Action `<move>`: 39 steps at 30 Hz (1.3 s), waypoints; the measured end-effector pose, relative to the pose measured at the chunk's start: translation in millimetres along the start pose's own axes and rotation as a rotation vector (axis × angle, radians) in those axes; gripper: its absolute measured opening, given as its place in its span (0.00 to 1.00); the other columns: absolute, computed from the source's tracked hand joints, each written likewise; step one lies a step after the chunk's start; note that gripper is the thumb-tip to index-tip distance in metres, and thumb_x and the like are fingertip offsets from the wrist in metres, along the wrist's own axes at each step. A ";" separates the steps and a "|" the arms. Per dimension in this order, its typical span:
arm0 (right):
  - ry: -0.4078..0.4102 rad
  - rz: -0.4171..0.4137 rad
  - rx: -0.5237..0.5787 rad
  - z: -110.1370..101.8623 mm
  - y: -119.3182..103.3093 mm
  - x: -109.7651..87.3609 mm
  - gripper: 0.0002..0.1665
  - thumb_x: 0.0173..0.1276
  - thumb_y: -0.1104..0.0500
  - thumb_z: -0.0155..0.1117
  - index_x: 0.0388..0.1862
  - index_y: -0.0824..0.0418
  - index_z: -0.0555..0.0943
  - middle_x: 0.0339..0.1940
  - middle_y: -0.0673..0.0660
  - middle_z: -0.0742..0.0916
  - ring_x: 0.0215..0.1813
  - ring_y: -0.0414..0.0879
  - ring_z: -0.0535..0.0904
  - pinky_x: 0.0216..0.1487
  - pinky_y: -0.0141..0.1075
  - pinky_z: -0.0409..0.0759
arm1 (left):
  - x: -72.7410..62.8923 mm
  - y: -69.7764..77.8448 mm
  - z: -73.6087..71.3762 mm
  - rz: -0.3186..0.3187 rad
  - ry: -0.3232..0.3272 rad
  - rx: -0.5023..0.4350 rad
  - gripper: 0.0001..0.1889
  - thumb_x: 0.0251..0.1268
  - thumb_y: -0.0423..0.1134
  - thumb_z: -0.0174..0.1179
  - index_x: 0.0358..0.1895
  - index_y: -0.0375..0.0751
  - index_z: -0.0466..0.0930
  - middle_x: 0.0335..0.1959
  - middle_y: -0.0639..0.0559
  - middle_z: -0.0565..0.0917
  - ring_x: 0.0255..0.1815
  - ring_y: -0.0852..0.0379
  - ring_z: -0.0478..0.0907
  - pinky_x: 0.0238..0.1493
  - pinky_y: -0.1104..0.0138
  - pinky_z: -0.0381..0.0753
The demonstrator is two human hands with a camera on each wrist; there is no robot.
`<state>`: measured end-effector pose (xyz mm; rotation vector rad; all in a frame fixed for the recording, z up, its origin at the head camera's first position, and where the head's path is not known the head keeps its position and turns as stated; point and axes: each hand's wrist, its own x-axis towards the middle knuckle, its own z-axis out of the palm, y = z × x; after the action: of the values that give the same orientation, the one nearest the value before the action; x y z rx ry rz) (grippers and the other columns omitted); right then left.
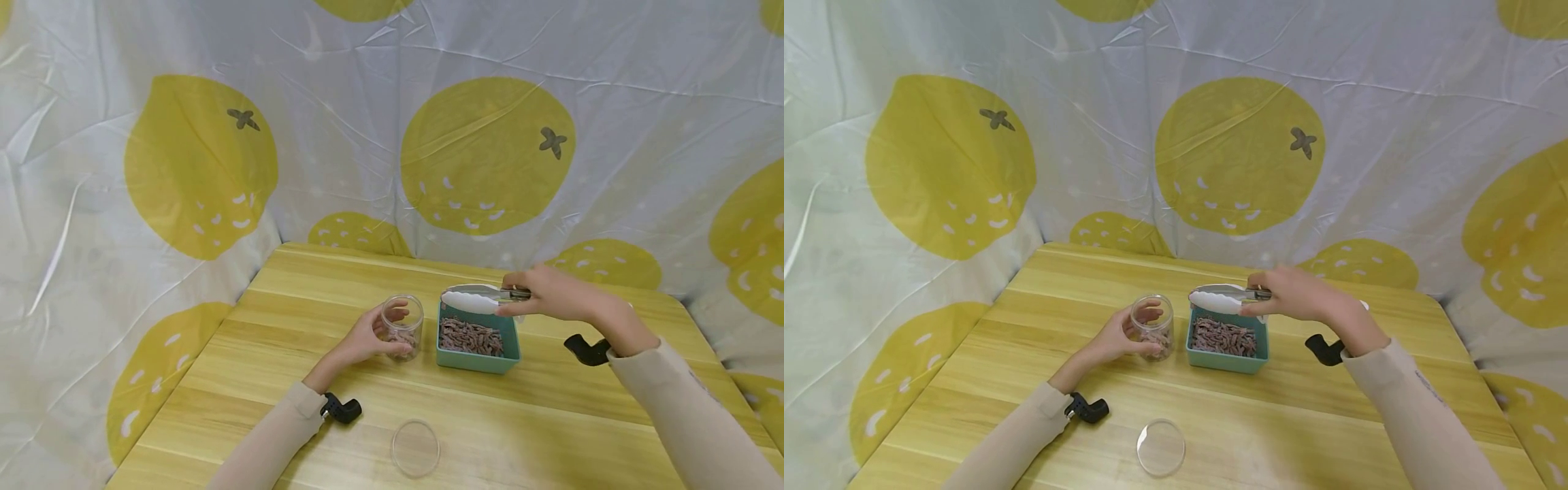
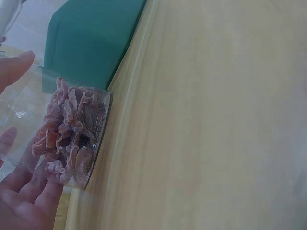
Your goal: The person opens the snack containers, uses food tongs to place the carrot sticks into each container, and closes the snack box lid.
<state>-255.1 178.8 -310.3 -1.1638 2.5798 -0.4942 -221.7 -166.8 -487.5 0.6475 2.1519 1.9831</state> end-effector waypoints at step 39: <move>-0.051 -0.061 -0.227 17.7 -35.1 67.5 0.26 0.65 0.36 0.68 0.43 0.58 0.82 0.23 0.45 0.79 0.20 0.38 0.64 0.25 0.34 0.64 | 1.9 -13.9 -4.0 0.001 0.003 0.066 0.45 0.54 0.27 0.74 0.76 0.41 0.61 0.63 0.31 0.75 0.66 0.37 0.71 0.66 0.54 0.71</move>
<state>-268.2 102.3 -318.7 -1.3124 2.6148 -0.1843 -227.9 -170.2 -500.2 0.6556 2.2283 1.9219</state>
